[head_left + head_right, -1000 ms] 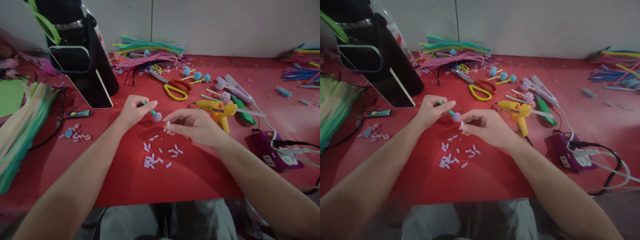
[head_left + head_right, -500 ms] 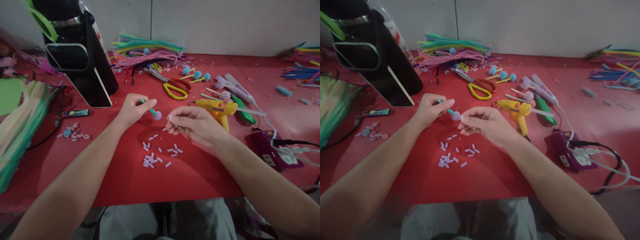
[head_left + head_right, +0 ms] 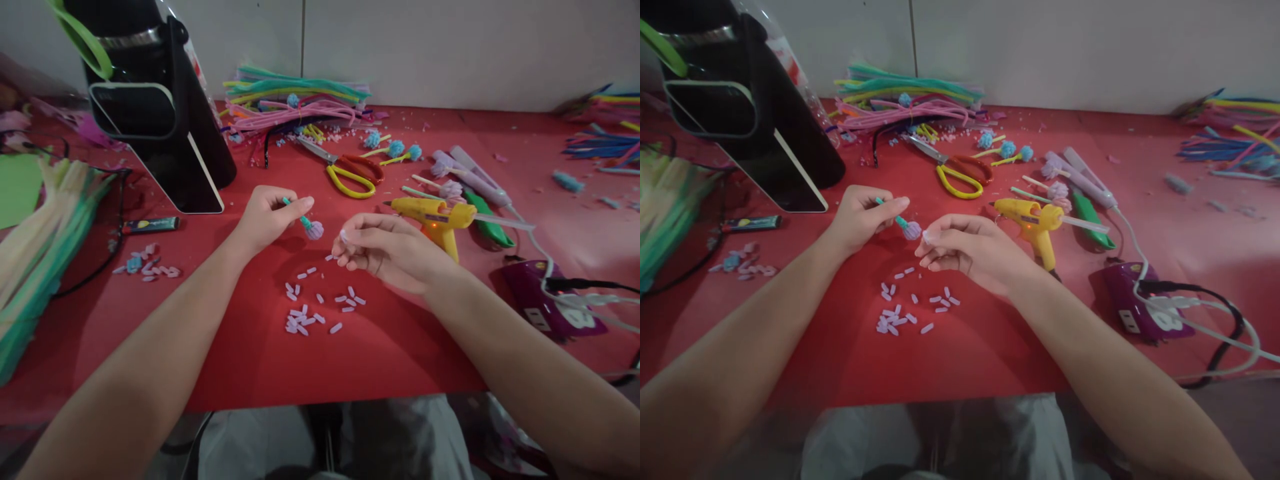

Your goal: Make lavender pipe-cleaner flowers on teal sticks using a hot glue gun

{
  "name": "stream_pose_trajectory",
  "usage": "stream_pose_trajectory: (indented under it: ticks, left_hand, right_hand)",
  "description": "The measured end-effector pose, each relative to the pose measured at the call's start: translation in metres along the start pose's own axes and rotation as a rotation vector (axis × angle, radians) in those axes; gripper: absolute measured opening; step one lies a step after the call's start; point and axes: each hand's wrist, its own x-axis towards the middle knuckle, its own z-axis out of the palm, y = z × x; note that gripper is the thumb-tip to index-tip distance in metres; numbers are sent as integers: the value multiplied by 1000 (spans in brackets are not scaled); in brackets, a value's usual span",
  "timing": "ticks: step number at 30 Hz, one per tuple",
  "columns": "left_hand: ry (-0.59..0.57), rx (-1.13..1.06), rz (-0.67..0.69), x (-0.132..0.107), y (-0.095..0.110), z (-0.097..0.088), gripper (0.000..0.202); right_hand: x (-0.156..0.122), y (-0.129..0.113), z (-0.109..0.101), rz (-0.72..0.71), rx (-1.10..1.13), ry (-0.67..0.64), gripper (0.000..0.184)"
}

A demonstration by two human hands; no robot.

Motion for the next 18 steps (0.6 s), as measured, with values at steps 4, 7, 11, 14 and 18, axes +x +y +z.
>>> stream_pose_trajectory:
  ticks: [4, 7, 11, 14, 18]
  left_hand:
    - [-7, 0, 3, 0, -1, 0, 51]
    - [-8, -1, 6, 0, 0, 0, 52]
    - [-11, 1, 10, 0, 0, 0, 52]
    - [-7, 8, 19, 0, 0, 0, 52]
    - [-3, 12, 16, 0, 0, 0, 52]
  right_hand:
    - [0, 1, 0, -27, -40, 49, 16]
    - [0, 0, -1, -74, -107, 52, 23]
    - [-1, 0, -2, -84, -173, 38, 21]
    - [0, 1, -3, -86, -196, 55, 19]
    - [0, 1, -4, -137, -264, 91, 22]
